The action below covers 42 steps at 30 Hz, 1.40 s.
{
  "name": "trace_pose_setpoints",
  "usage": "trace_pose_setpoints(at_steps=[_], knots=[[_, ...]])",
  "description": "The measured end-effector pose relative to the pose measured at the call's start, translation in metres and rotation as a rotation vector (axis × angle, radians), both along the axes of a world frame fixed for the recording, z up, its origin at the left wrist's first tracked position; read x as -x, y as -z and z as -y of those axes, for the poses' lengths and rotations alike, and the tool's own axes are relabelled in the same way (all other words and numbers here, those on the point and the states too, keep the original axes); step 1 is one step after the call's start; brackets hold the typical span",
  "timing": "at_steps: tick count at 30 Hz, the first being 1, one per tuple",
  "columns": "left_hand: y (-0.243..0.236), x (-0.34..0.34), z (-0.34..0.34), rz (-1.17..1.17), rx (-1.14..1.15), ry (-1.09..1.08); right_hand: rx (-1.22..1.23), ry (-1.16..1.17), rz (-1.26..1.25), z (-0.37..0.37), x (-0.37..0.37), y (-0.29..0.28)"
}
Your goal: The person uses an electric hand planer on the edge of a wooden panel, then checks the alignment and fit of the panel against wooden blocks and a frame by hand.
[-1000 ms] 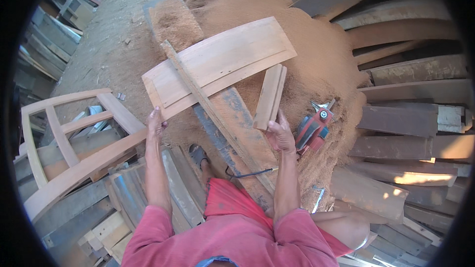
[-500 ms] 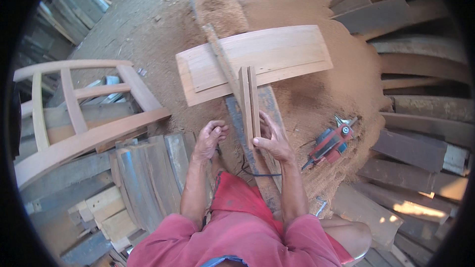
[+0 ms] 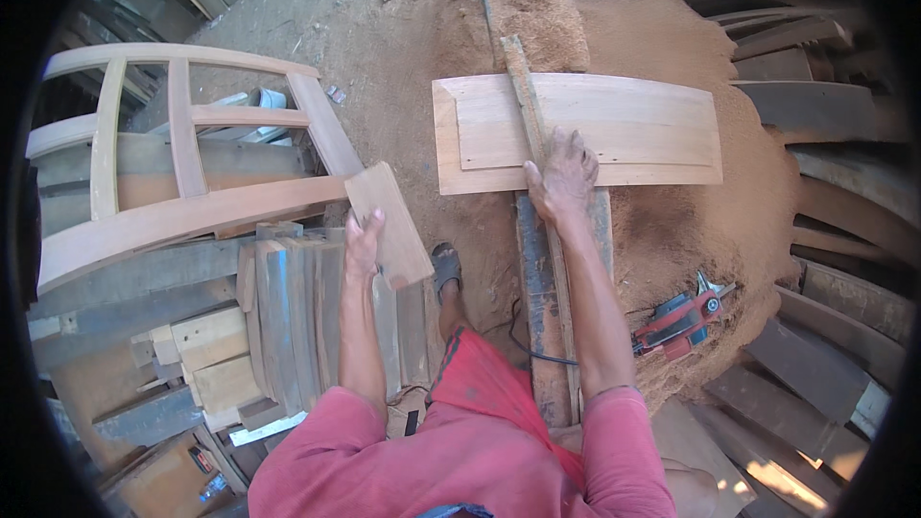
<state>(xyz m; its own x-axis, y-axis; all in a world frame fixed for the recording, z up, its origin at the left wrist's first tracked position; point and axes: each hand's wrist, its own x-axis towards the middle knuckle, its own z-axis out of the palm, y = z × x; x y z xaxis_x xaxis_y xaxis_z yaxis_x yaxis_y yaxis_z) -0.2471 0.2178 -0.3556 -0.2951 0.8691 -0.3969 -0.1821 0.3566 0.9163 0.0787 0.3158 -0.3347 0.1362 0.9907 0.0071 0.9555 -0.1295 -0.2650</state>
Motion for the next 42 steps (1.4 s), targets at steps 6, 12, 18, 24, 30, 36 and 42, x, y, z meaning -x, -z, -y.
trace_pose_setpoints(at_steps=[6, 12, 18, 24, 30, 36, 42], knots=[[0.033, -0.004, -0.072, 0.072, -0.092, 0.075, -0.07, -0.065, -0.099, -0.004, 0.003, 0.021], [0.022, -0.016, -0.1, 0.119, -0.08, 0.209, -0.051, -0.042, -0.11, -0.006, -0.001, 0.016], [0.018, -0.025, -0.121, 0.07, 0.013, 0.177, -0.038, -0.04, -0.138, -0.008, 0.0, 0.009], [0.019, -0.021, -0.155, -0.004, -0.025, 0.21, -0.045, -0.024, -0.149, -0.008, -0.001, 0.011], [0.042, 0.001, -0.217, 0.004, -0.041, 0.238, -0.028, -0.019, -0.171, -0.008, 0.0, 0.009], [0.038, -0.004, -0.229, -0.031, 0.0, 0.248, -0.051, -0.013, -0.155, -0.008, -0.002, 0.015], [0.033, -0.013, -0.17, -0.109, 0.088, 0.256, -0.038, -0.005, -0.14, -0.008, 0.0, 0.014]])
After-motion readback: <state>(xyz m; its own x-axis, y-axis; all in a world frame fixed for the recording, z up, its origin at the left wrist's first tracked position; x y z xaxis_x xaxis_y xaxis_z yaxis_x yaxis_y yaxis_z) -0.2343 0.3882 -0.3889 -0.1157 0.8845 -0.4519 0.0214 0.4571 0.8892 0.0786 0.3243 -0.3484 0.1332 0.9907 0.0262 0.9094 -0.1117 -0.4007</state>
